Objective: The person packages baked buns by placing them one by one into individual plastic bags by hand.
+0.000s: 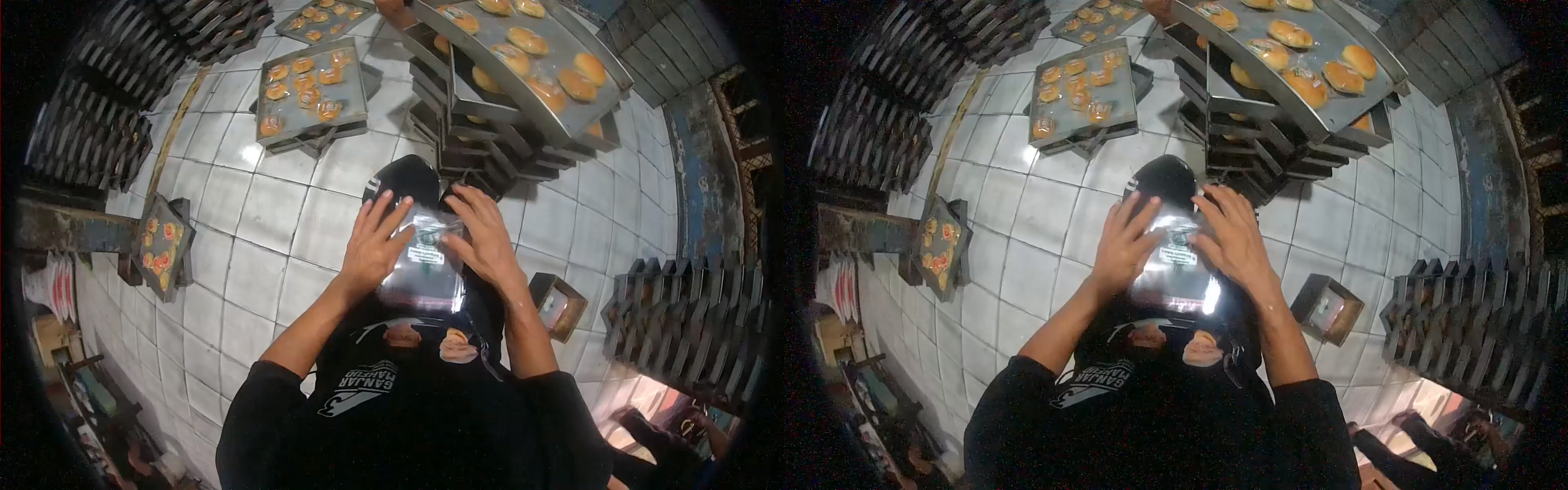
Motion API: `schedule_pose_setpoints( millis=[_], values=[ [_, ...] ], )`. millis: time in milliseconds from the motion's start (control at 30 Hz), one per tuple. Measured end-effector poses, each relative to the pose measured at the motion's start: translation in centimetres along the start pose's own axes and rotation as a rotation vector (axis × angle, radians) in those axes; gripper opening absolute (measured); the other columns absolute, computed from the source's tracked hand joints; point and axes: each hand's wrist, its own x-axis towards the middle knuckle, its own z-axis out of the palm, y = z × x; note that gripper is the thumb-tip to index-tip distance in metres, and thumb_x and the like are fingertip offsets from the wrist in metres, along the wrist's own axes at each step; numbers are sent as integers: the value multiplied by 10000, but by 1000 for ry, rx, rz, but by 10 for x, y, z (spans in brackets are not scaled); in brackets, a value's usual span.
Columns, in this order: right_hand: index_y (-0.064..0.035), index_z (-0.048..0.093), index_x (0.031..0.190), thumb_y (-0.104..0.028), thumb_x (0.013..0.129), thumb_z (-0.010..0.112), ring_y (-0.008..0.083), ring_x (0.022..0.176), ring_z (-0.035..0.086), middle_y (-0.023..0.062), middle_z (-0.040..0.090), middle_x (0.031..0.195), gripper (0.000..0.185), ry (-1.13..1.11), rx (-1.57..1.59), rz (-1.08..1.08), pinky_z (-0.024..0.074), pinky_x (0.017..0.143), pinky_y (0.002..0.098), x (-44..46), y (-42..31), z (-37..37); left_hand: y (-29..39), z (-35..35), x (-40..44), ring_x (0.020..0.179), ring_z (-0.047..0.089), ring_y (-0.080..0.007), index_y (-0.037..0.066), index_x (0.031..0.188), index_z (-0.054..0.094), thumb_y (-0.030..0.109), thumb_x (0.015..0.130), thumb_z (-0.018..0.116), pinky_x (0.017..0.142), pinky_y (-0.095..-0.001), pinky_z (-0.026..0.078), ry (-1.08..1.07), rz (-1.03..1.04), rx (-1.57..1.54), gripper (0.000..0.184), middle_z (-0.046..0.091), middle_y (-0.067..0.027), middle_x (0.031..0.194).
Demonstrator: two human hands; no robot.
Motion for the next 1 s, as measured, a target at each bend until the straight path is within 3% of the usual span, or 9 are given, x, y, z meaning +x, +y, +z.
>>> schedule_pose_setpoints(
  millis=[167, 233, 333, 400, 467, 500, 700, 833, 1000],
  values=[
    [-33, 694, 1118, -60, 795, 786, 346, 1180, 610, 140, 686, 1139, 337, -352, -52, 137, 475, 1021, 432, -24, -8, -22, 12, -9, 10, 1328, 551, -376, 115, 1211, 732, 126, 816, 806, 1068, -479, 490, 54, 146, -144, 402, 565, -164, 1460],
    [-24, 707, 1046, -86, 809, 792, 324, 1010, 661, 135, 692, 999, 260, -268, 281, 193, 539, 893, 386, -10, -16, -38, 14, -6, 20, 1232, 631, -288, 85, 1213, 725, 105, 838, 787, 1036, -415, 513, -133, -266, -864, 381, 636, -166, 1358],
    [-16, 697, 1090, -141, 849, 799, 328, 997, 685, 141, 695, 1075, 290, -159, 147, -119, 569, 828, 375, 60, 15, -95, -9, -11, 43, 899, 678, -159, 20, 1082, 718, 173, 933, 722, 792, -307, 538, -471, -536, -1111, 214, 723, -107, 997],
    [-31, 700, 1195, -246, 884, 806, 202, 1008, 674, 74, 703, 1135, 392, 38, 260, 80, 557, 852, 353, 118, 73, -142, -15, -12, 57, 801, 650, -108, 10, 1026, 718, 247, 989, 682, 712, -263, 511, -472, -697, -1129, 242, 719, -81, 883],
    [-33, 713, 1205, -421, 990, 665, 187, 1033, 678, 94, 723, 1158, 447, 190, -66, 120, 539, 878, 333, 186, 145, -195, -29, 2, 67, 718, 649, -111, -2, 958, 698, 259, 1016, 657, 658, -251, 502, -115, -960, -1394, 270, 716, -54, 825],
    [-14, 720, 1177, -382, 1013, 627, 146, 995, 662, 39, 723, 1073, 414, 257, -80, 325, 513, 870, 306, 217, 179, -211, -30, 9, 71, 718, 649, -111, -2, 958, 698, 259, 1016, 657, 658, -251, 502, -104, -967, -1402, 270, 716, -54, 825],
    [69, 700, 1246, -675, 908, 649, 345, 1140, 652, 248, 686, 1256, 818, 218, -550, 894, 481, 988, 472, 263, 486, -278, -26, 35, 60, 712, 664, -137, -2, 1009, 684, 226, 1043, 624, 652, -275, 520, 136, -1099, -1507, 238, 721, -80, 825],
    [127, 706, 1163, -577, 884, 744, 312, 1176, 646, 252, 677, 1273, 757, 285, -259, 1037, 504, 982, 439, 270, 415, -247, -33, 40, 58, 708, 660, -125, -11, 1084, 682, 206, 1044, 625, 644, -263, 526, 111, -1119, -1484, 228, 722, -63, 874],
    [33, 574, 1379, -356, 873, 825, 232, 1158, 655, 184, 685, 1239, 685, 217, -6, 510, 548, 917, 344, 261, 368, -202, -31, 36, 76, 858, 659, -113, -7, 1206, 643, 232, 1064, 590, 747, -270, 537, 213, -1124, -1566, 283, 718, -84, 1042]
  ],
)
